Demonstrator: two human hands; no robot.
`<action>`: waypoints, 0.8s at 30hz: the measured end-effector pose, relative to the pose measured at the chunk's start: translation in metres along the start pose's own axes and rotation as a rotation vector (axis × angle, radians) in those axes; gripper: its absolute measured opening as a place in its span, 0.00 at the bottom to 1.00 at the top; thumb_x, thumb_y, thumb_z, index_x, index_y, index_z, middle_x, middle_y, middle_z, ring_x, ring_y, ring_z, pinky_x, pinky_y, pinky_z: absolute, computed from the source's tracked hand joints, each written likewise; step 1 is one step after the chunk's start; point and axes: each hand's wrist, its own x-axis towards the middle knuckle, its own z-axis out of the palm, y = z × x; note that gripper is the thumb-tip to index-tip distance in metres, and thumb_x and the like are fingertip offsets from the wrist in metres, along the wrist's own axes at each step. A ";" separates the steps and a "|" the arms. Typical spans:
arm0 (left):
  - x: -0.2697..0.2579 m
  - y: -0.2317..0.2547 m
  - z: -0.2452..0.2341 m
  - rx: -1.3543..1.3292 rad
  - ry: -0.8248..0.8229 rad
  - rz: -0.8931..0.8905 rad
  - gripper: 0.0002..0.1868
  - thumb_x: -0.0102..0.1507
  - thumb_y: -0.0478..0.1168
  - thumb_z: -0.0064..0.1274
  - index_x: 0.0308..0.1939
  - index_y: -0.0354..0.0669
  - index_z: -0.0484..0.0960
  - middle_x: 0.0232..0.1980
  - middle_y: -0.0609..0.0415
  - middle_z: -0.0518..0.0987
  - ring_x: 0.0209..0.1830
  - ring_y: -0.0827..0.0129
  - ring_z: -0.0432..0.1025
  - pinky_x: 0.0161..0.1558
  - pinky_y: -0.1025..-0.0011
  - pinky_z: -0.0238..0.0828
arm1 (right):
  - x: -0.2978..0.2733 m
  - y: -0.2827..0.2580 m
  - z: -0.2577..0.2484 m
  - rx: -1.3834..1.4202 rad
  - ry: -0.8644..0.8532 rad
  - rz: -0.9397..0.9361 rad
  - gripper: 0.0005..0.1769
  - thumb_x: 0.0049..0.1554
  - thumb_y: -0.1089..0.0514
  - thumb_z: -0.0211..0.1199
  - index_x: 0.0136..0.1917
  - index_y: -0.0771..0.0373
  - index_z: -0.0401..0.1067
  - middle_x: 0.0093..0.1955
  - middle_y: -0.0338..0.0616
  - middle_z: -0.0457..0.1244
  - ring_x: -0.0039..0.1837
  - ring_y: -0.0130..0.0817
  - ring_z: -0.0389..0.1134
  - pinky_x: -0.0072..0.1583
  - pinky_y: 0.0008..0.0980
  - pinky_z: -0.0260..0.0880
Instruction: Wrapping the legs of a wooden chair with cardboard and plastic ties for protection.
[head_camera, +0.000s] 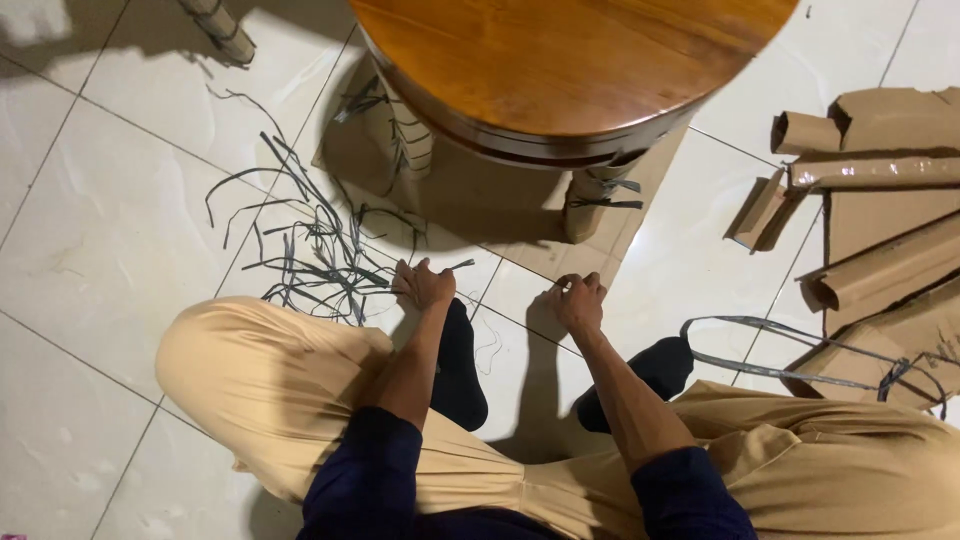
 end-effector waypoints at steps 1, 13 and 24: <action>0.013 -0.008 0.006 0.044 -0.004 0.000 0.34 0.59 0.54 0.55 0.69 0.53 0.75 0.83 0.47 0.46 0.81 0.41 0.40 0.74 0.39 0.42 | 0.001 -0.001 0.001 -0.034 -0.009 0.007 0.22 0.59 0.48 0.62 0.65 0.56 0.70 0.62 0.53 0.52 0.72 0.63 0.55 0.62 0.62 0.71; -0.002 0.020 -0.043 -0.109 0.237 -0.217 0.35 0.63 0.43 0.55 0.75 0.50 0.65 0.82 0.42 0.36 0.81 0.41 0.36 0.76 0.42 0.41 | -0.012 -0.013 -0.015 -0.018 -0.105 -0.035 0.25 0.61 0.46 0.61 0.67 0.57 0.63 0.65 0.58 0.49 0.75 0.71 0.48 0.69 0.65 0.65; 0.051 -0.038 0.003 -0.242 0.249 -0.479 0.39 0.60 0.47 0.53 0.73 0.43 0.57 0.73 0.42 0.58 0.70 0.49 0.51 0.66 0.49 0.53 | -0.007 -0.006 -0.008 -0.035 -0.106 -0.038 0.26 0.60 0.44 0.60 0.66 0.56 0.61 0.64 0.55 0.47 0.74 0.69 0.48 0.70 0.64 0.64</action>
